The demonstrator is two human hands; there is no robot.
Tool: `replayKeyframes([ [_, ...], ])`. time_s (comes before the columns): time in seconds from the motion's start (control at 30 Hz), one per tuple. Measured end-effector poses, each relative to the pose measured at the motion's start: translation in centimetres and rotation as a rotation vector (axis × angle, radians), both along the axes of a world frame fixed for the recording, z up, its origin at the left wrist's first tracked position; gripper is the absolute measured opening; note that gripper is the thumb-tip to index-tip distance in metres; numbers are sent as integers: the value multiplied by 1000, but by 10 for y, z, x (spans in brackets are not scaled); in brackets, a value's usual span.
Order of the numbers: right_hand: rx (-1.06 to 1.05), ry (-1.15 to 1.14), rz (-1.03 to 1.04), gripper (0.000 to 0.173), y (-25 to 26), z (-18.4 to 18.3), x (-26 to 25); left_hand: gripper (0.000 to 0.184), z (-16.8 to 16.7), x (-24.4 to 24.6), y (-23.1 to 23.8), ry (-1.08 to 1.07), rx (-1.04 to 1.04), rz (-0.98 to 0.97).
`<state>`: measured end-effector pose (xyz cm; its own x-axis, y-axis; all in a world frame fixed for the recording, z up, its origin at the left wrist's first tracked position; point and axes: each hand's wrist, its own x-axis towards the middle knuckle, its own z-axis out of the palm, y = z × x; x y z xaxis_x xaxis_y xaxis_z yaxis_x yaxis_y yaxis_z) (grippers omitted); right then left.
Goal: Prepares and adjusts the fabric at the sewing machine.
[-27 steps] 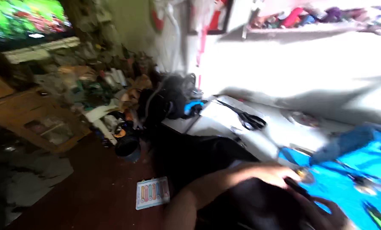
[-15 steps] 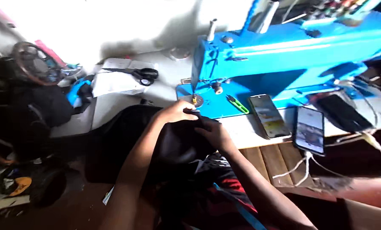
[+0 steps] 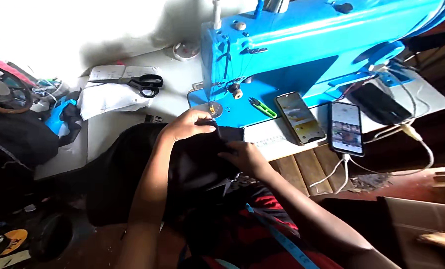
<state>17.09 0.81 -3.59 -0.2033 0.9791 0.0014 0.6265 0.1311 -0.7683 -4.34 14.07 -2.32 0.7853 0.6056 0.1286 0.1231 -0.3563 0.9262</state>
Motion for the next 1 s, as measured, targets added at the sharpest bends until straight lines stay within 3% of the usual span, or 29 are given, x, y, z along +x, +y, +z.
replayKeyframes([
  [0.1,202,-21,49,33,20,-6,12,4,2,-4,0,-23,-10,4],
  [0.2,364,-301,125,31,28,-17,27,3,0,-7,0,-35,-11,10],
  [0.3,418,-509,289,42,38,-35,39,4,5,-7,-1,-20,-11,9],
  [0.5,494,-459,409,48,82,-49,50,8,17,-3,4,93,30,12],
  [0.6,563,-294,294,34,68,-34,48,11,16,-4,11,126,80,22],
  [0.7,380,-32,209,23,19,-4,63,10,22,-10,7,103,84,32],
  [0.8,-176,-3,389,31,-32,3,91,11,26,-16,3,84,81,52],
  [0.87,-414,-15,389,40,-47,-18,89,10,26,-18,3,69,73,54],
  [0.93,-366,200,294,49,-56,-59,78,9,23,-18,5,60,50,45],
  [1.0,-314,588,211,36,-60,-89,59,9,20,-16,8,79,10,33],
])
